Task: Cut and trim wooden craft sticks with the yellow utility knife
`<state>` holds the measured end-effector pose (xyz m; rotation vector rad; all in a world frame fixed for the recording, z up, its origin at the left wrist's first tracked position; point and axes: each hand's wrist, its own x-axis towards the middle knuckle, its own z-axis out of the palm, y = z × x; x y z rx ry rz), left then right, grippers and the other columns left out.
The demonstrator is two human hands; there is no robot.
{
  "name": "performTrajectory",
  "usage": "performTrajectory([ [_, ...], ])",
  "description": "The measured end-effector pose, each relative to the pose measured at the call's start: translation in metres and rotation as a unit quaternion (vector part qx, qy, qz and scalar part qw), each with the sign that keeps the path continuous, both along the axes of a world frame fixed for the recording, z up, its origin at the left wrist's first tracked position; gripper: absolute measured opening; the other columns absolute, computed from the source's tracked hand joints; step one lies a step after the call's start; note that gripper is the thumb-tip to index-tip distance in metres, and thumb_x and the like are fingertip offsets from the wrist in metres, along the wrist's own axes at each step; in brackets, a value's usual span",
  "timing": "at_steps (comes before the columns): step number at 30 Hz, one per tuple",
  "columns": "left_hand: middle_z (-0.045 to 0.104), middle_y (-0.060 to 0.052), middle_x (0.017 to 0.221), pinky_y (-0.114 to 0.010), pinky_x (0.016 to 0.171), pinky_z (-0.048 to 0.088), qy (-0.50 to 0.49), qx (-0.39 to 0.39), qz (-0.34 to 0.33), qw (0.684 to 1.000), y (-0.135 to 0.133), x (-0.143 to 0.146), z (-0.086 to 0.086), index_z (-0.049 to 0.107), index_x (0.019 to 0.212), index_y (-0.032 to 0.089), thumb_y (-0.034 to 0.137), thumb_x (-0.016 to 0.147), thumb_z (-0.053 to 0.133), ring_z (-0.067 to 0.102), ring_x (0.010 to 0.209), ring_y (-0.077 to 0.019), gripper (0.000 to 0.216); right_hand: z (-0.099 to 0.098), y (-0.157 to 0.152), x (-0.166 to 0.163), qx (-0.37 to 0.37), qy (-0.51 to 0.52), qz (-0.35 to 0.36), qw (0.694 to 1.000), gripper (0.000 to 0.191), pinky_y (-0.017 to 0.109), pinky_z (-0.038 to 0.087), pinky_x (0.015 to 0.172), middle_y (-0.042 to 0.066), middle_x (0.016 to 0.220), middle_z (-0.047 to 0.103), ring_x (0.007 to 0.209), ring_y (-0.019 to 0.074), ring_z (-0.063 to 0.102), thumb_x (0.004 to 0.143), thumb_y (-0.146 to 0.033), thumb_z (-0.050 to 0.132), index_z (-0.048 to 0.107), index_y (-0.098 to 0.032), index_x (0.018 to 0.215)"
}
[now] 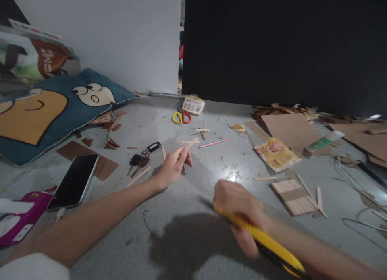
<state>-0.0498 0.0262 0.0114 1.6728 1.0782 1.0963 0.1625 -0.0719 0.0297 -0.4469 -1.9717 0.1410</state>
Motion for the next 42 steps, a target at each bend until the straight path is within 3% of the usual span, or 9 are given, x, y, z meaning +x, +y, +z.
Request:
performTrajectory([
  [4,0.058,0.002,0.063,-0.03,0.068,0.044,0.032,0.023,-0.035,0.999,-0.008,0.004,0.001,0.048,0.076,0.023,0.05,0.108,0.034,0.054,0.062,-0.0143,0.044,-0.005,0.046,0.002,0.046,-0.007,-0.006,0.999,0.029,0.031,0.056,0.056,0.006,0.079,0.068,0.065,0.02,0.067,0.106,-0.024,0.048,0.061,-0.019,0.131],
  [7,0.053,0.004,0.062,-0.029,0.065,0.041,0.052,0.005,-0.055,0.997,-0.017,0.009,0.002,0.045,0.076,0.023,0.046,0.109,0.031,0.051,0.06,-0.0135,0.043,-0.017,0.058,0.009,0.085,-0.078,-0.067,0.991,0.034,0.028,0.06,0.067,0.007,0.091,0.076,0.077,0.0186,0.075,0.099,-0.013,0.058,0.061,-0.02,0.133],
  [11,0.048,0.007,0.059,-0.027,0.059,0.037,0.07,-0.022,-0.095,0.993,-0.025,0.013,0.003,0.044,0.081,0.024,0.045,0.109,0.031,0.046,0.053,-0.0121,0.037,-0.029,0.057,0.013,0.065,-0.083,-0.097,0.99,0.039,0.026,0.061,0.068,0.006,0.092,0.079,0.078,0.0171,0.078,0.098,-0.01,0.058,0.059,-0.022,0.135],
  [16,0.046,0.007,0.058,-0.027,0.056,0.035,0.077,-0.039,-0.098,0.991,-0.023,0.012,0.001,0.042,0.081,0.024,0.045,0.108,0.033,0.045,0.052,-0.0117,0.035,-0.033,0.06,0.011,0.027,-0.066,-0.103,0.992,0.037,0.026,0.061,0.063,0.005,0.089,0.077,0.072,0.0174,0.076,0.098,-0.009,0.058,0.059,-0.022,0.133],
  [42,0.046,0.006,0.063,-0.029,0.062,0.03,0.143,0.006,-0.091,0.985,-0.023,0.012,0.002,0.042,0.077,0.024,0.04,0.105,0.037,0.044,0.059,-0.0132,0.032,-0.039,0.059,0.011,-0.019,-0.048,-0.083,0.995,0.039,0.028,0.063,0.064,0.005,0.091,0.077,0.073,0.018,0.076,0.102,-0.014,0.055,0.058,-0.025,0.139],
])
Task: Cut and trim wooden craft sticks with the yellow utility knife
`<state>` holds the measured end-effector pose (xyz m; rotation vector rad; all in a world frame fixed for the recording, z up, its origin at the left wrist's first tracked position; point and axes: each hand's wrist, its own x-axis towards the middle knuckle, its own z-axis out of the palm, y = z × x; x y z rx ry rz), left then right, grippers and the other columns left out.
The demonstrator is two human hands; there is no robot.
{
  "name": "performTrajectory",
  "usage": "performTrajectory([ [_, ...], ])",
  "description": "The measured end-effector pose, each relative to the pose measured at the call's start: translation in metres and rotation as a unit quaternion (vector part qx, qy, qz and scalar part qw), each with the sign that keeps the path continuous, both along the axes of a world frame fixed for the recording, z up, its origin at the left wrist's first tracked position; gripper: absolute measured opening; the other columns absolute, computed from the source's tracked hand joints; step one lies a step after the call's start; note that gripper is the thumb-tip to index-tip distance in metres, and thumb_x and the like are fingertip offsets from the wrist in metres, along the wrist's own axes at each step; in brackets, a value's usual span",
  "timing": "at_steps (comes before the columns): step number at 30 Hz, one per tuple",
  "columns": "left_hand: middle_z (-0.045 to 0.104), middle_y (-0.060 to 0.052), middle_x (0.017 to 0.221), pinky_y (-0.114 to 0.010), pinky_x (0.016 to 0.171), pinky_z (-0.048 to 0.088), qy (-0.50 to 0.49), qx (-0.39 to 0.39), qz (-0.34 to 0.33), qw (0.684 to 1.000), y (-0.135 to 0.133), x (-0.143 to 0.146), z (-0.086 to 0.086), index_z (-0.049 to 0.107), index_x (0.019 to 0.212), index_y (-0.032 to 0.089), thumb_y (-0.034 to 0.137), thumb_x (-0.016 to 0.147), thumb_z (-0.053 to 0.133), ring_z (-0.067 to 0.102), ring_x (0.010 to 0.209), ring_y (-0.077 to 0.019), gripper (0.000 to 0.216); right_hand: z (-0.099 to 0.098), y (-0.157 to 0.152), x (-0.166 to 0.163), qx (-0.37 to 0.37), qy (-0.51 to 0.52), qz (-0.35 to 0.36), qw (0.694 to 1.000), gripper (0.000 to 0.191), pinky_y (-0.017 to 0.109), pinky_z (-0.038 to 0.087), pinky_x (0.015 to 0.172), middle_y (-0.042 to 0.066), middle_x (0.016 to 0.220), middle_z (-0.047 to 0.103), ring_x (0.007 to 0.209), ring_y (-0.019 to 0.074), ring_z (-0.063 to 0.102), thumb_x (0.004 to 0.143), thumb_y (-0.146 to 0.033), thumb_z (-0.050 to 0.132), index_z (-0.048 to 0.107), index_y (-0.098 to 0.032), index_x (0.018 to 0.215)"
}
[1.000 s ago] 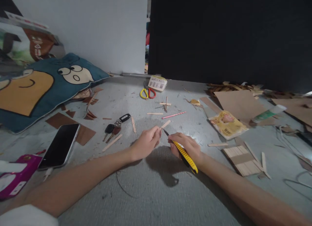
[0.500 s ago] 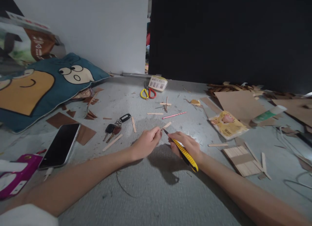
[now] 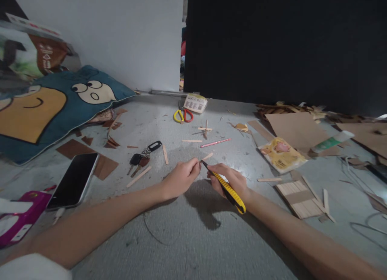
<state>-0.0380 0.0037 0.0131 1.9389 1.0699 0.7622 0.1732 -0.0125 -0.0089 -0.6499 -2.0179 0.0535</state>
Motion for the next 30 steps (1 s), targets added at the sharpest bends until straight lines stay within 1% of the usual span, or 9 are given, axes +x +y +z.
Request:
performTrajectory([
  [4,0.046,0.005,0.065,-0.029,0.063,0.029,0.002,-0.001,0.001,1.0,0.0,-0.0002,0.0017,0.041,0.077,0.024,0.042,0.104,0.037,0.043,0.061,-0.0137,0.033,0.0002,-0.001,-0.002,-0.028,0.034,0.01,0.999,0.038,0.028,0.064,0.066,0.004,0.091,0.077,0.072,0.0181,0.076,0.103,-0.015,0.055,0.058,-0.027,0.139],
  [10,0.045,0.006,0.065,-0.029,0.063,0.03,0.011,0.001,0.004,1.0,-0.0007,0.0004,0.0021,0.041,0.077,0.023,0.041,0.105,0.037,0.043,0.062,-0.0134,0.033,0.0024,-0.0005,-0.0023,-0.012,0.035,0.022,0.999,0.038,0.027,0.063,0.061,0.004,0.088,0.076,0.069,0.0181,0.075,0.103,-0.014,0.054,0.059,-0.026,0.139],
  [16,0.049,0.005,0.066,-0.029,0.062,0.031,0.003,0.01,-0.004,1.0,-0.001,-0.0007,0.0008,0.045,0.078,0.023,0.039,0.105,0.038,0.046,0.062,-0.0133,0.033,0.0046,-0.0012,-0.0025,-0.006,0.042,0.032,0.999,0.037,0.026,0.062,0.063,0.003,0.088,0.075,0.069,0.0155,0.074,0.102,-0.012,0.055,0.059,-0.023,0.137],
  [21,0.053,0.004,0.067,-0.029,0.063,0.032,0.009,0.013,0.0,1.0,0.0001,-0.0008,-0.0017,0.049,0.079,0.023,0.039,0.106,0.039,0.049,0.064,-0.014,0.033,0.0044,-0.0019,-0.003,-0.005,0.029,0.014,0.999,0.033,0.027,0.062,0.06,0.003,0.087,0.075,0.067,0.0166,0.073,0.103,-0.014,0.054,0.06,-0.023,0.135],
  [26,0.055,0.003,0.068,-0.029,0.065,0.035,0.02,0.012,-0.003,1.0,0.0004,-0.0008,-0.0016,0.053,0.081,0.023,0.041,0.107,0.038,0.052,0.065,-0.0154,0.035,0.005,-0.0036,-0.0032,-0.023,0.032,0.002,0.999,0.03,0.026,0.062,0.059,0.003,0.083,0.074,0.065,0.017,0.073,0.103,-0.016,0.053,0.062,-0.024,0.131],
  [28,0.055,0.002,0.067,-0.03,0.068,0.039,0.025,0.011,-0.008,1.0,0.0002,-0.0014,-0.0018,0.057,0.086,0.023,0.038,0.108,0.038,0.052,0.065,-0.0163,0.033,0.0061,-0.0037,-0.0027,-0.027,0.028,-0.004,0.999,0.03,0.027,0.061,0.06,0.003,0.083,0.075,0.064,0.0174,0.073,0.102,-0.015,0.054,0.063,-0.024,0.129],
  [30,0.057,0.002,0.068,-0.03,0.07,0.042,0.033,0.015,-0.012,0.999,0.0001,-0.0023,-0.003,0.059,0.09,0.023,0.031,0.107,0.038,0.054,0.066,-0.0172,0.028,0.0065,-0.0034,-0.0023,-0.026,0.01,-0.005,1.0,0.032,0.027,0.06,0.059,0.003,0.083,0.076,0.063,0.0178,0.073,0.101,-0.014,0.054,0.064,-0.024,0.129],
])
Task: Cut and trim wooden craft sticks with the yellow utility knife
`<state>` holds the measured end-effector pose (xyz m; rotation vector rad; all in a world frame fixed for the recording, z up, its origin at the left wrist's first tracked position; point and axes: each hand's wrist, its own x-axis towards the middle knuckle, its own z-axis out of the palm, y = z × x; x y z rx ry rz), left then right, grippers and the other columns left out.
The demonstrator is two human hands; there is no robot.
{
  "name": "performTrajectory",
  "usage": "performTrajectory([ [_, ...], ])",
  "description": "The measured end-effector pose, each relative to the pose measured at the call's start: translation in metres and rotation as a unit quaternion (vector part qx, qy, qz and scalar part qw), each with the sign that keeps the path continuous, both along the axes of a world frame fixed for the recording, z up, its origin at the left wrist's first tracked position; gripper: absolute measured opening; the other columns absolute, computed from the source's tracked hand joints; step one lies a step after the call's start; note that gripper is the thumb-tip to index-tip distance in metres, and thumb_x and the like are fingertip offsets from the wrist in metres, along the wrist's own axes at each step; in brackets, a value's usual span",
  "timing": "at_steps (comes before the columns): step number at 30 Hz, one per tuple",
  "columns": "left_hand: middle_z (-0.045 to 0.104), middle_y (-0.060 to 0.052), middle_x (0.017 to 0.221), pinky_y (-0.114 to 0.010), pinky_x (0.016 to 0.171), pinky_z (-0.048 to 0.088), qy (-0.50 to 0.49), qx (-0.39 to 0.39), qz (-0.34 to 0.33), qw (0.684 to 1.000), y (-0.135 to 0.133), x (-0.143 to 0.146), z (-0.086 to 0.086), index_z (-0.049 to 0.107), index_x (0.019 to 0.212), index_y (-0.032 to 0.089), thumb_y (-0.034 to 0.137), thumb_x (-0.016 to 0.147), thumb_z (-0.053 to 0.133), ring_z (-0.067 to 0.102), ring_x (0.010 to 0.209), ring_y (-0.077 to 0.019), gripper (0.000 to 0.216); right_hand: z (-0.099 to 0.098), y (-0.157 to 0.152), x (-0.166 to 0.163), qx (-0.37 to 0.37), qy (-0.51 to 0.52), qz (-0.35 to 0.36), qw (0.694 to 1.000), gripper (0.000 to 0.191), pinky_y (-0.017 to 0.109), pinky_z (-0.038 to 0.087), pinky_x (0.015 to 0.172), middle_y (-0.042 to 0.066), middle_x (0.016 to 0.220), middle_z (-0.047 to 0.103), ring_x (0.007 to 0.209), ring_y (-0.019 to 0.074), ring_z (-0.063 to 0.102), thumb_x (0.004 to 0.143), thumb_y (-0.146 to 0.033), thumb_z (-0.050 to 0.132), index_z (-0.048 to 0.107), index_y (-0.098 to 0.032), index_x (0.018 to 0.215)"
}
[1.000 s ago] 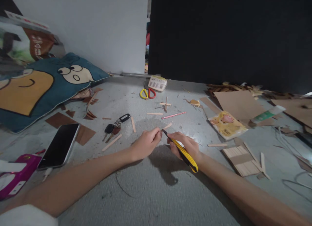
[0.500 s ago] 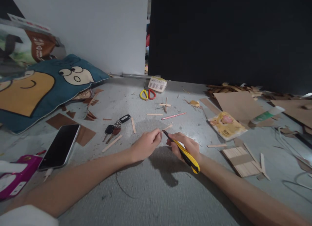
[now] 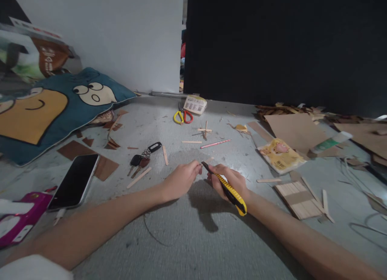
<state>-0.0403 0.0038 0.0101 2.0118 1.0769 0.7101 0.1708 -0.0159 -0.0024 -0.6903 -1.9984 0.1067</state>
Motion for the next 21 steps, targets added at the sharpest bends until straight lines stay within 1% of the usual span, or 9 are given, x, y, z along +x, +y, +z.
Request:
performTrajectory([
  [3,0.061,-0.001,0.073,-0.032,0.073,0.046,0.02,0.009,-0.001,1.0,0.0,-0.001,-0.003,0.06,0.093,0.023,0.022,0.104,0.039,0.057,0.07,-0.0184,0.024,-0.003,0.001,-0.001,0.002,-0.016,-0.002,1.0,0.032,0.028,0.058,0.057,0.002,0.08,0.075,0.06,0.018,0.071,0.099,-0.014,0.054,0.062,-0.025,0.128],
  [8,0.068,-0.004,0.083,-0.034,0.078,0.048,0.039,0.022,0.0,0.999,0.001,-0.001,-0.006,0.059,0.094,0.023,0.018,0.102,0.04,0.061,0.077,-0.0205,0.022,-0.011,-0.001,-0.005,-0.031,0.002,-0.01,0.999,0.026,0.027,0.055,0.054,0.0,0.076,0.071,0.056,0.0163,0.066,0.101,-0.018,0.054,0.061,-0.024,0.125],
  [10,0.068,-0.004,0.084,-0.035,0.078,0.048,0.039,0.026,0.004,0.999,0.001,0.0,-0.006,0.059,0.094,0.023,0.017,0.102,0.039,0.061,0.077,-0.0208,0.022,-0.011,-0.002,-0.006,-0.027,0.002,-0.018,0.999,0.028,0.026,0.056,0.054,0.001,0.077,0.07,0.057,0.0163,0.065,0.102,-0.017,0.054,0.06,-0.024,0.129],
  [15,0.067,-0.004,0.085,-0.034,0.078,0.047,0.044,0.035,0.002,0.998,0.002,0.001,-0.006,0.057,0.094,0.023,0.015,0.101,0.037,0.062,0.079,-0.0209,0.022,-0.007,-0.004,-0.006,0.014,-0.002,-0.034,0.999,0.037,0.028,0.057,0.056,0.003,0.083,0.071,0.063,0.0181,0.069,0.102,-0.013,0.052,0.06,-0.026,0.135],
  [21,0.067,-0.004,0.085,-0.033,0.077,0.046,0.056,0.041,0.0,0.998,0.003,0.0,-0.007,0.056,0.095,0.023,0.014,0.101,0.036,0.063,0.079,-0.0207,0.023,-0.007,-0.004,-0.006,0.013,-0.009,-0.032,0.999,0.041,0.027,0.055,0.056,0.002,0.082,0.069,0.063,0.0171,0.069,0.1,-0.008,0.053,0.059,-0.024,0.137],
])
